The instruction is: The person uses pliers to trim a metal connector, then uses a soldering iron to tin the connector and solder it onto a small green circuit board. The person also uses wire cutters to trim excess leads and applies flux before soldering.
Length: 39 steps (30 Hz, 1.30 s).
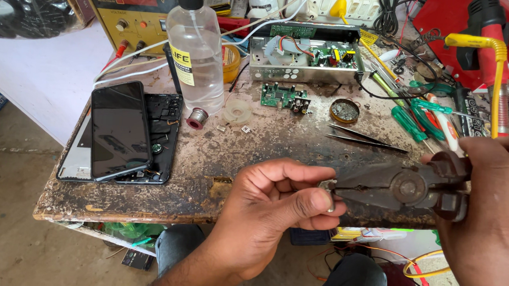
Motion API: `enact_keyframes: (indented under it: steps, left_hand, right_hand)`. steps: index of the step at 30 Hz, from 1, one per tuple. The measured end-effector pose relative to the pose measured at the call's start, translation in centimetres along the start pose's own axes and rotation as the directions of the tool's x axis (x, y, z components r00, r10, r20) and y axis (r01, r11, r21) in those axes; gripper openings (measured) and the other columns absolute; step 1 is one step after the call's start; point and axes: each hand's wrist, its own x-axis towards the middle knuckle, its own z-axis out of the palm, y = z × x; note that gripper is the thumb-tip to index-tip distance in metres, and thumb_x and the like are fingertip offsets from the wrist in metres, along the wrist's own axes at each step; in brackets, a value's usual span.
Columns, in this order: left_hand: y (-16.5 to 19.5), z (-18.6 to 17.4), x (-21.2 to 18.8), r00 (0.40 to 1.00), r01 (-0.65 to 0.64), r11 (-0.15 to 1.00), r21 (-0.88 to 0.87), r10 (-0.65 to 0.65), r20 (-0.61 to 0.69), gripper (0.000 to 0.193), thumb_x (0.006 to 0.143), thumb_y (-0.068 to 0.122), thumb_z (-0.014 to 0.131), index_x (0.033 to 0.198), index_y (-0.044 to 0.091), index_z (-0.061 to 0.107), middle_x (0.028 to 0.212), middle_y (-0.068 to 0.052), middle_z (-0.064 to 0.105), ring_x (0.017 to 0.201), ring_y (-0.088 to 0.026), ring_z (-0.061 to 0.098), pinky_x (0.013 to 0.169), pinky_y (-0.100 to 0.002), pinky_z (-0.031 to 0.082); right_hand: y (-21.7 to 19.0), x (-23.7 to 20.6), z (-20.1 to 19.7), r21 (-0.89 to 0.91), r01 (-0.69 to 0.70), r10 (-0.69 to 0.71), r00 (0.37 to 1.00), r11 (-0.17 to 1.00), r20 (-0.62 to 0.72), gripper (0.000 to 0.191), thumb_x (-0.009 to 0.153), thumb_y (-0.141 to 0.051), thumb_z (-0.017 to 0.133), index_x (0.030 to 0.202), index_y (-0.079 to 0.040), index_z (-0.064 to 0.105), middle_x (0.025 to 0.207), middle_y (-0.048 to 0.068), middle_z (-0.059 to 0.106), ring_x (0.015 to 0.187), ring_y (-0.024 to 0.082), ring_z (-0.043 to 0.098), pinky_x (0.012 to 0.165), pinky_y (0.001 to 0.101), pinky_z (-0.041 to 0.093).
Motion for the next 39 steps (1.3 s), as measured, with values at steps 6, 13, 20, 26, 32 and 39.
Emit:
enact_keyframes:
  steps: [6,13,20,26,32,39]
  left_hand:
    - [0.1,-0.3,-0.1,0.999,-0.031,0.999,0.032,0.03,0.018,0.027,0.094,0.001,0.075,0.119,-0.007,0.07,0.102,-0.016,0.077,0.094,-0.025,0.077,0.087,-0.037,0.066]
    - [0.8,-0.8,-0.9,0.989,-0.109,0.984,0.139,0.093,0.115,0.026,0.096,-0.003,0.074,0.122,-0.007,0.07,0.103,-0.016,0.077,0.096,-0.018,0.076,0.09,-0.031,0.064]
    - [-0.2,0.0,-0.6,0.986,-0.162,0.971,0.176,0.165,0.0,0.02,0.094,-0.007,0.073,0.115,-0.007,0.073,0.1,-0.015,0.078,0.093,-0.017,0.076,0.087,-0.031,0.065]
    - [-0.3,-0.2,-0.2,0.965,-0.246,0.927,0.282,0.262,-0.017,0.02,0.094,-0.008,0.073,0.114,-0.005,0.074,0.099,-0.014,0.077,0.091,-0.015,0.075,0.084,-0.03,0.065]
    - [0.7,-0.8,0.0,0.927,-0.356,0.904,0.239,0.374,-0.037,0.023,0.095,-0.009,0.072,0.118,-0.005,0.073,0.107,-0.016,0.077,0.097,-0.017,0.075,0.089,-0.032,0.064]
    - [1.8,0.2,-0.9,0.888,-0.444,0.811,0.38,0.455,0.065,0.038,0.094,-0.009,0.07,0.13,0.0,0.066,0.121,-0.013,0.074,0.116,-0.016,0.071,0.102,-0.029,0.061]
  right_hand:
    - [1.1,0.3,0.0,0.029,0.017,-0.019,0.998,0.999,0.061,0.057,0.075,-0.001,0.095,0.116,0.004,0.056,0.096,0.017,0.053,0.077,0.029,0.058,0.066,0.0412,0.046]
    - [2.9,0.6,2.0,0.221,0.13,-0.126,0.992,0.966,-0.033,0.057,0.078,-0.012,0.096,0.114,0.006,0.056,0.097,0.016,0.053,0.074,0.023,0.057,0.064,0.0357,0.046]
    - [2.7,2.9,0.9,-0.051,0.351,-0.353,0.935,0.935,-0.026,0.036,0.075,-0.015,0.093,0.085,0.004,0.063,0.063,0.01,0.056,0.055,0.025,0.054,0.053,0.0398,0.04]
    - [1.9,4.9,0.0,-0.095,0.407,-0.411,0.912,0.908,-0.019,0.033,0.075,-0.012,0.092,0.091,-0.001,0.064,0.079,0.012,0.062,0.075,0.03,0.061,0.07,0.043,0.047]
    - [1.2,3.3,0.3,-0.128,0.088,-0.077,0.993,0.988,0.094,0.066,0.06,-0.005,0.083,0.124,-0.004,0.067,0.126,0.022,0.065,0.109,0.037,0.065,0.093,0.0409,0.053]
    - [0.8,2.3,1.1,-0.024,0.001,0.004,0.979,1.0,0.204,0.055,0.073,-0.006,0.079,0.127,-0.012,0.07,0.118,0.009,0.068,0.108,0.03,0.063,0.095,0.0423,0.053]
